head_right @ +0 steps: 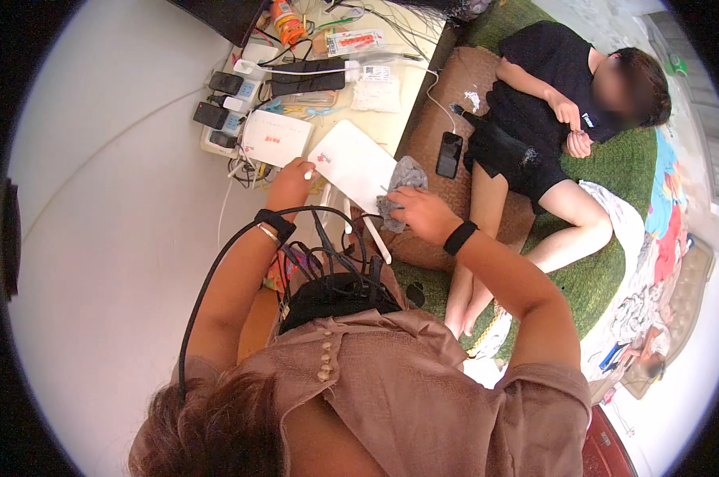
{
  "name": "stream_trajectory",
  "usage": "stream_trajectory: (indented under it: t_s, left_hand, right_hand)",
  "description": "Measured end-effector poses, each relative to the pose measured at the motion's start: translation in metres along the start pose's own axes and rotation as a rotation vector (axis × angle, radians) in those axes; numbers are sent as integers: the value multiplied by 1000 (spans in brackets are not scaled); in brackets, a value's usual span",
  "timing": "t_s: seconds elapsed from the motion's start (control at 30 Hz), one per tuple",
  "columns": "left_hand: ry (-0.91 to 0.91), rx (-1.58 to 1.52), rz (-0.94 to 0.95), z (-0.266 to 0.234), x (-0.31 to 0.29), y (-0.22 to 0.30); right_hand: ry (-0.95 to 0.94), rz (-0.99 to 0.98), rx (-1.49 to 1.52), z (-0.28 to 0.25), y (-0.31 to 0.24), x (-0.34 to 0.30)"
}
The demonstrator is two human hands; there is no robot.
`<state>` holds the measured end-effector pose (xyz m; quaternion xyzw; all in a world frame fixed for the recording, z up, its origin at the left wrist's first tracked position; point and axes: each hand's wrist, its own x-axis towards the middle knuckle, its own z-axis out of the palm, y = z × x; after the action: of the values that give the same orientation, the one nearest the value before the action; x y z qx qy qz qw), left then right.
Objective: The person wipes the floor and baseboard with a cloth, rinses and wrings the cloth in a bucket of water, and then wipes a desk, wall, and various items on the desk.
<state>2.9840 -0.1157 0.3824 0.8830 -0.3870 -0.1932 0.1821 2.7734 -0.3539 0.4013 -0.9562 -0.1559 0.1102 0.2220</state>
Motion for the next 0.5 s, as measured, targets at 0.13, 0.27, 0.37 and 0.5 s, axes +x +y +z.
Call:
stream_trajectory:
  t_s: [0.13, 0.27, 0.37, 0.5]
  left_hand:
    - [55, -18, -4, 3, -5, -3]
    - [113, -40, -10, 10, -6, -11]
    - [101, -45, -12, 6, -3, -5]
    - [30, -66, -20, 0, -2, 1]
  right_hand:
    - [154, 75, 92, -15, 7, 13]
    - [344, 190, 113, -55, 7, 72]
    - [389, 192, 65, -45, 20, 125]
    - [335, 215, -98, -16, 24, 162]
